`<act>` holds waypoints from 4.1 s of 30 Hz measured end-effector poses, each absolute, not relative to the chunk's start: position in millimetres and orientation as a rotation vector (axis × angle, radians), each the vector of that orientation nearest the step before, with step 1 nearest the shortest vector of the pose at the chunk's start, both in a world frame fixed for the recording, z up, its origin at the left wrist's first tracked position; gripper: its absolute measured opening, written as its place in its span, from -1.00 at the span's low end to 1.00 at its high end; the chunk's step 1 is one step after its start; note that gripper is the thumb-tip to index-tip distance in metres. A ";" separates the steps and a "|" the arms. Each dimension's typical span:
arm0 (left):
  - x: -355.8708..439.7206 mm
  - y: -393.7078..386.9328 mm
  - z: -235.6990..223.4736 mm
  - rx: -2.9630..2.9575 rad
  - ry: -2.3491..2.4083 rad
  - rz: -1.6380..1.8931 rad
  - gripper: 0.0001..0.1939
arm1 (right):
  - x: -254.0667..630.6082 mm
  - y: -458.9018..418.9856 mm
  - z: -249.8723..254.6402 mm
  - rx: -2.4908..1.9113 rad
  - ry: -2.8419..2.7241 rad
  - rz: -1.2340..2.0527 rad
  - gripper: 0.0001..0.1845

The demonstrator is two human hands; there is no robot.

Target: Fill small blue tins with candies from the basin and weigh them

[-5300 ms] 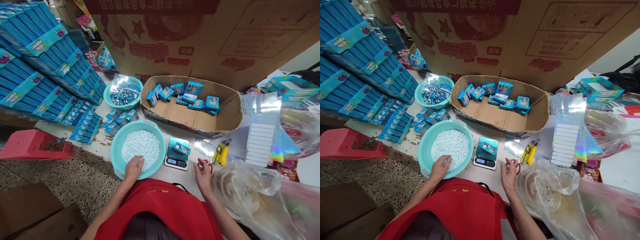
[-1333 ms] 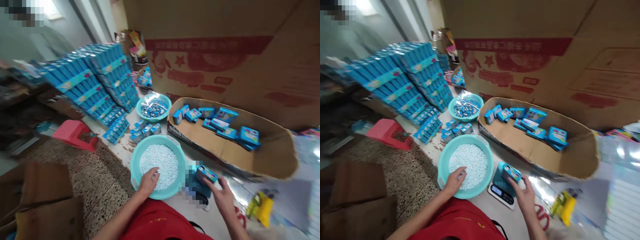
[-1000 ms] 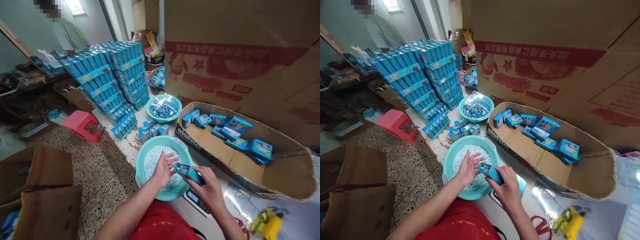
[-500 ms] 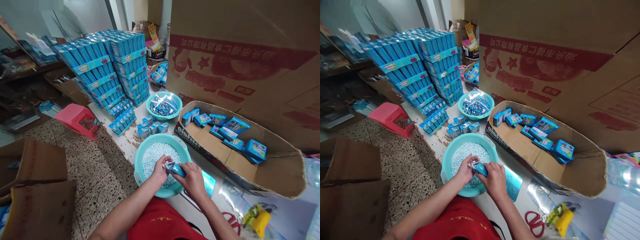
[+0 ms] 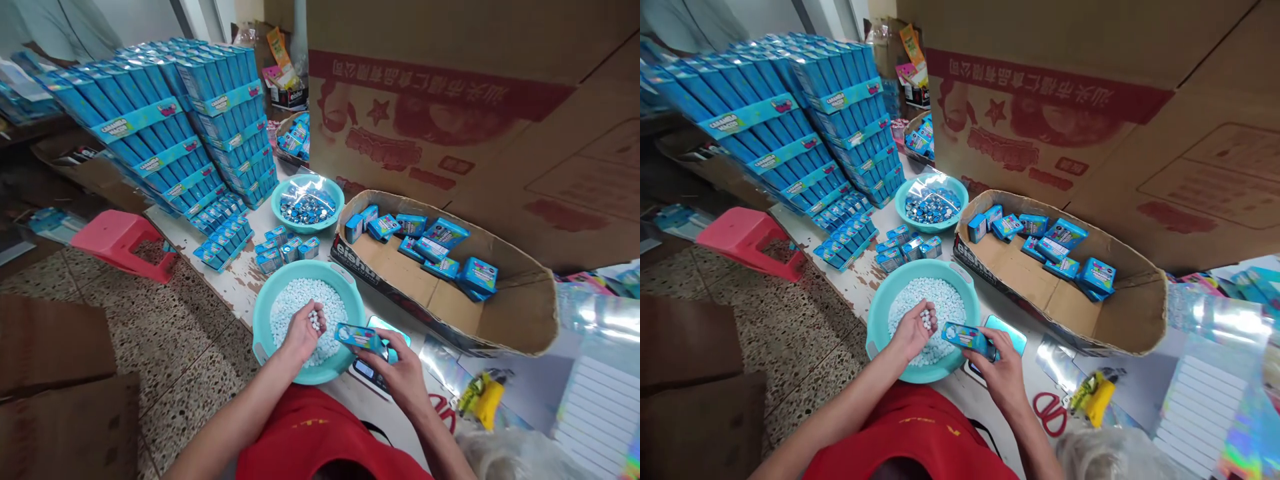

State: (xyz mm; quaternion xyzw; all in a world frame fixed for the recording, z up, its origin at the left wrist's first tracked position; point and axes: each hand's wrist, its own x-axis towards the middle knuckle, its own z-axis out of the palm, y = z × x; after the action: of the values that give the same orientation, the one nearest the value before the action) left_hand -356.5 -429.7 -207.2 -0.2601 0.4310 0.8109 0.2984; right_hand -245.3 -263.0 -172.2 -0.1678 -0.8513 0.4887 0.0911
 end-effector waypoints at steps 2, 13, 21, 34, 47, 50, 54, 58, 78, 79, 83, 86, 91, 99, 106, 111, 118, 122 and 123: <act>-355.5 -439.6 -213.6 -0.303 1.591 2.000 -0.71 | -226.9 -248.4 -176.8 -0.704 -2.384 1.560 -0.52; -308.4 -505.7 -262.3 0.780 2.955 0.607 -0.69 | -193.4 -208.1 -239.9 -0.964 -2.155 1.641 -0.50; -304.9 -499.3 -256.1 0.786 3.011 0.417 -0.69 | -173.8 -218.9 -264.7 -1.089 -2.096 1.549 -0.33; -308.9 -495.3 -251.2 0.753 2.845 0.351 -0.71 | -111.0 -242.9 -280.2 -1.498 -2.037 1.490 -0.34; -311.0 -492.0 -243.2 0.704 2.721 0.222 -0.66 | -105.0 -247.1 -301.1 -1.466 -2.010 1.514 -0.38; -311.2 -491.3 -242.4 0.689 2.707 0.192 -0.65 | -105.4 -246.0 -303.0 -1.454 -1.992 1.514 -0.41; -311.9 -490.5 -242.1 0.687 2.696 0.167 -0.66 | -106.1 -246.2 -302.7 -1.458 -1.953 1.514 -0.42; -312.5 -490.1 -242.6 0.669 2.681 0.149 -0.66 | -104.8 -246.4 -302.0 -1.460 -1.960 1.499 -0.41; -321.6 -488.8 -246.1 0.799 2.575 0.216 -0.68 | -118.0 -237.3 -283.9 -1.369 -1.977 1.467 -0.42; -323.0 -487.7 -247.6 0.804 2.568 0.264 -0.70 | -123.7 -235.5 -280.7 -1.325 -1.992 1.446 -0.40; -330.8 -477.0 -249.0 0.743 2.528 0.532 -0.72 | -154.1 -226.0 -269.6 -1.100 -2.132 1.359 -0.22; -337.7 -465.4 -244.9 0.709 2.494 0.685 -0.73 | -174.6 -219.4 -266.7 -1.003 -2.225 1.343 -0.24; -342.7 -455.7 -239.5 0.770 2.498 0.567 -0.71 | -185.9 -214.3 -268.1 -0.979 -2.267 1.323 -0.29; -338.3 -459.3 -244.8 0.859 2.340 0.092 -0.71 | -176.8 -215.5 -274.0 -1.021 -2.250 1.373 -0.21; -340.6 -468.9 -243.6 0.819 2.339 0.282 -0.73 | -181.6 -211.8 -276.9 -1.004 -2.228 1.399 -0.41; -341.9 -455.5 -222.8 0.191 2.095 1.228 -0.69 | -202.4 -211.6 -225.8 -0.803 -2.359 1.270 -0.58; -347.0 -397.3 -179.3 -0.563 1.035 2.081 -0.50 | -245.5 -249.7 -154.0 -0.138 -2.603 0.903 -0.74; -351.6 -387.5 -182.9 -0.882 0.879 2.086 -0.67 | -255.7 -262.3 -161.7 -0.085 -2.675 0.793 -0.76; -352.2 -388.9 -184.1 -0.916 0.875 2.079 -0.70 | -255.6 -262.9 -162.4 -0.090 -2.674 0.792 -0.76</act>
State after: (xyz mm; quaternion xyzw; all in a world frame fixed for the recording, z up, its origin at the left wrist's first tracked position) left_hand -352.2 -388.9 -184.1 -0.3531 0.3373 0.8012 0.3459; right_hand -255.6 -262.9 -162.4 -0.0317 -0.9435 0.2796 0.1749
